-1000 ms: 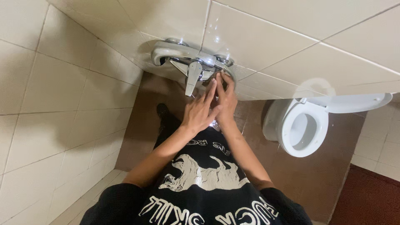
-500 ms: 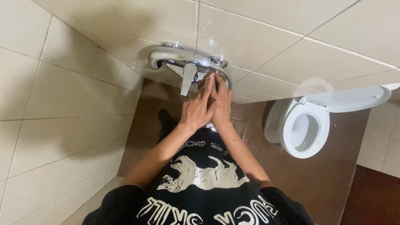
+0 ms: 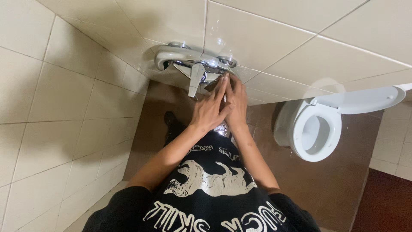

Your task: The person cleans a chrome shower faucet and a handheld showerhead by hand with a sponge. They wipe the different sides of the faucet and then handle the showerhead to clean its surface.

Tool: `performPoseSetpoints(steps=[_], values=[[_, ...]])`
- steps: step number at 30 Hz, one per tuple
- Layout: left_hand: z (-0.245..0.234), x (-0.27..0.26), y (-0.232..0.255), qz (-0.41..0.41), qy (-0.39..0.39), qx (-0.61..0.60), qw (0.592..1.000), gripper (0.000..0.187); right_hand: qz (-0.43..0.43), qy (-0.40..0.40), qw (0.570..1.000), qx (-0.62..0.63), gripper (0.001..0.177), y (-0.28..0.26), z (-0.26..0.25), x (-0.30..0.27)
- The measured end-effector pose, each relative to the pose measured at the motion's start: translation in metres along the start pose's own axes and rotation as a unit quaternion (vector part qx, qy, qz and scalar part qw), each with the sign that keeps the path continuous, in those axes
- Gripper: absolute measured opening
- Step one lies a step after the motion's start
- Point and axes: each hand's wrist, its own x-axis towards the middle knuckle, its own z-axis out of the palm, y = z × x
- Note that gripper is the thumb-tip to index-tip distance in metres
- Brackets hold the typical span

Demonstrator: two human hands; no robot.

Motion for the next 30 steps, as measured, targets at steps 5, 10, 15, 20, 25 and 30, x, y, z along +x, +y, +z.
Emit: performPoseSetpoints(steps=[5,10,15,20,25,30], values=[[-0.012,-0.013,-0.008,-0.053,-0.058,0.009,0.997,0.097,-0.028,0.008,0.999,-0.034,0.055,-0.011,0.003,-0.008],[0.004,-0.016,-0.025,-0.004,0.009,0.047,0.999,0.099,-0.032,0.005,0.999,-0.035,0.057,-0.018,0.005,-0.005],[0.003,-0.007,-0.021,0.020,0.045,-0.005,0.999,0.094,-0.039,0.030,0.999,-0.022,0.053,-0.013,0.005,0.005],[0.003,-0.012,-0.026,0.028,0.053,-0.020,0.998,0.090,-0.036,0.012,0.998,-0.039,0.062,-0.015,0.004,0.003],[0.009,-0.019,-0.039,0.069,0.111,0.025,0.991,0.084,-0.065,0.020,0.997,-0.041,0.070,-0.014,0.002,0.005],[0.009,-0.021,-0.043,0.079,0.103,0.028,0.991,0.082,-0.079,0.039,0.995,-0.055,0.070,-0.010,0.008,0.003]])
